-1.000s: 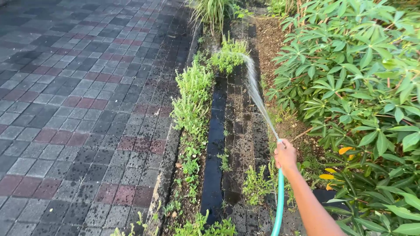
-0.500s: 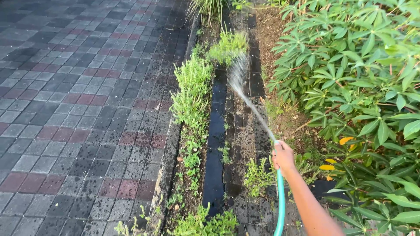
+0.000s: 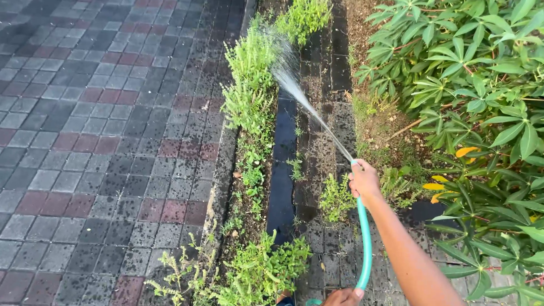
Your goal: Watering garden plants using a hose while walking through the garden.
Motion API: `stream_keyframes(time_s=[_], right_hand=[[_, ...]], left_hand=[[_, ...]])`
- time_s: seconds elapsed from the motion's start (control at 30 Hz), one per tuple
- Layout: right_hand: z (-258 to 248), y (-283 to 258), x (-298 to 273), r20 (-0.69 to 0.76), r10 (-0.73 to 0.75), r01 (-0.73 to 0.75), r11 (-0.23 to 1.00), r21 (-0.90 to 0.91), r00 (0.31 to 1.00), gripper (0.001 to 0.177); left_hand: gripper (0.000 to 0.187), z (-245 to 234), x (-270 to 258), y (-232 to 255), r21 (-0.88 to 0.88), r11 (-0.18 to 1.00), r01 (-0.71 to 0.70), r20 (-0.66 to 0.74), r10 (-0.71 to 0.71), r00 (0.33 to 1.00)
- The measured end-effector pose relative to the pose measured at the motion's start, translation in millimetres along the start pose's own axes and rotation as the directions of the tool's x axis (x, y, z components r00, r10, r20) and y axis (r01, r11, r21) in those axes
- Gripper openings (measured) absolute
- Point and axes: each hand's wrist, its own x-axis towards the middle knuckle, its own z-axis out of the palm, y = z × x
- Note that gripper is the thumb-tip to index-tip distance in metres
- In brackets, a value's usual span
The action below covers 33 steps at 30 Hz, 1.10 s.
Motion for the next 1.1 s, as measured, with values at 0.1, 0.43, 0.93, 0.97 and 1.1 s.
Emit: stream_keyframes(time_s=[0.1,0.43,0.93,0.97,1.1], right_hand=[[-0.6,22.0,12.9,0.046,0.088,-0.086,0.995,-0.046,0.995,0.025],[3.8,58.3,-7.2,0.061,0.128,-0.117,0.980,-0.160,0.990,0.024],[16.2,109.1,-7.9,0.200,0.208,-0.153,0.953,-0.260,0.957,0.022],[15.9,110.4,-9.0,0.168,0.204,-0.164,0.960,-0.227,0.964,0.021],[14.2,117.9,-30.8,0.170,0.242,-0.199,0.950,-0.240,0.955,0.018]], left_hand=[[0.063,-1.5,-8.2,11.8,-0.029,0.999,-0.023,-0.009,0.022,1.000],[0.064,24.2,-70.8,35.4,-0.004,0.998,0.070,-0.014,-0.070,0.997],[0.068,39.0,-81.3,36.5,-0.028,0.997,0.078,0.123,-0.074,0.990],[0.066,41.3,-82.8,37.9,-0.025,0.999,0.045,0.090,-0.043,0.995],[0.065,57.6,-91.8,41.6,0.010,0.997,0.081,0.054,-0.081,0.995]])
